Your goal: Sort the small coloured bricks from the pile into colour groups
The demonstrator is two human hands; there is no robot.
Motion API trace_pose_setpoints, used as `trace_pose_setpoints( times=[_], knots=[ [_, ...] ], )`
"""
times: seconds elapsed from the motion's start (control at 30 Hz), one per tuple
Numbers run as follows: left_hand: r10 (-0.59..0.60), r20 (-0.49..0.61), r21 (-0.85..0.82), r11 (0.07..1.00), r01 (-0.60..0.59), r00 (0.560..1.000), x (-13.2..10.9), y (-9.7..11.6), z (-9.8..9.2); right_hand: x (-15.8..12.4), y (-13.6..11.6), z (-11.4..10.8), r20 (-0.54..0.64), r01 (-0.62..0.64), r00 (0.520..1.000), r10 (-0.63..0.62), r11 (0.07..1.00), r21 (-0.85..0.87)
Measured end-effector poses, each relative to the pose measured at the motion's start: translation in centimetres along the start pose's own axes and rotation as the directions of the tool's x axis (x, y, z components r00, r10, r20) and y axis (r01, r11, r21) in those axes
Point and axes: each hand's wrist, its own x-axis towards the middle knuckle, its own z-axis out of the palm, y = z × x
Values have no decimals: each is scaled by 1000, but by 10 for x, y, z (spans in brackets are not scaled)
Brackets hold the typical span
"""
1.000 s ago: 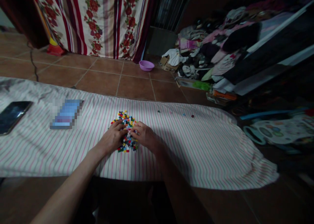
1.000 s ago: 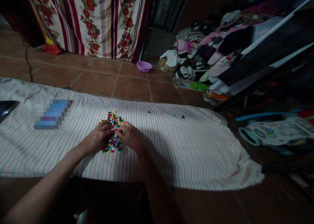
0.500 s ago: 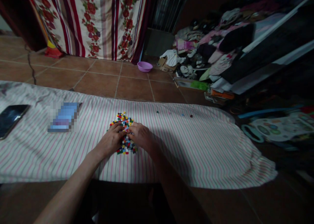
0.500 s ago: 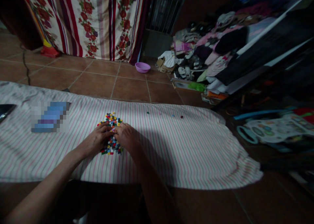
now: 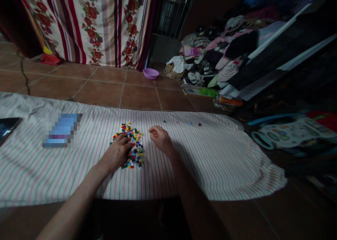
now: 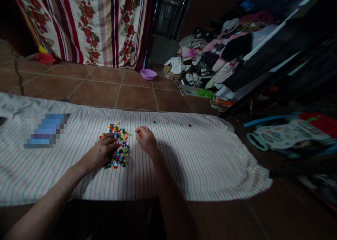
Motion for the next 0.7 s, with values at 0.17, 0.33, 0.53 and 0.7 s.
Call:
trace_pose_setpoints(
  times=[0.17, 0.33, 0.53, 0.7],
  knots=[
    [-12, 22, -20, 1000, 12, 1000, 2, 1, -2, 13, 37, -17, -171, -254, 953, 249, 967, -10],
    [-5, -13, -32, 999, 4, 1000, 3, 1, 1, 26, 60, -28, -245, -373, 912, 328, 913, -166],
    [-4, -2, -19, 1000, 4, 1000, 1, -3, 4, 37, 78, -26, -254, -422, 901, 353, 851, -313],
    [-17, -6, -38, 999, 17, 1000, 2, -2, 1, 39, 81, -19, -244, -434, 896, 371, 849, -301]
  ],
)
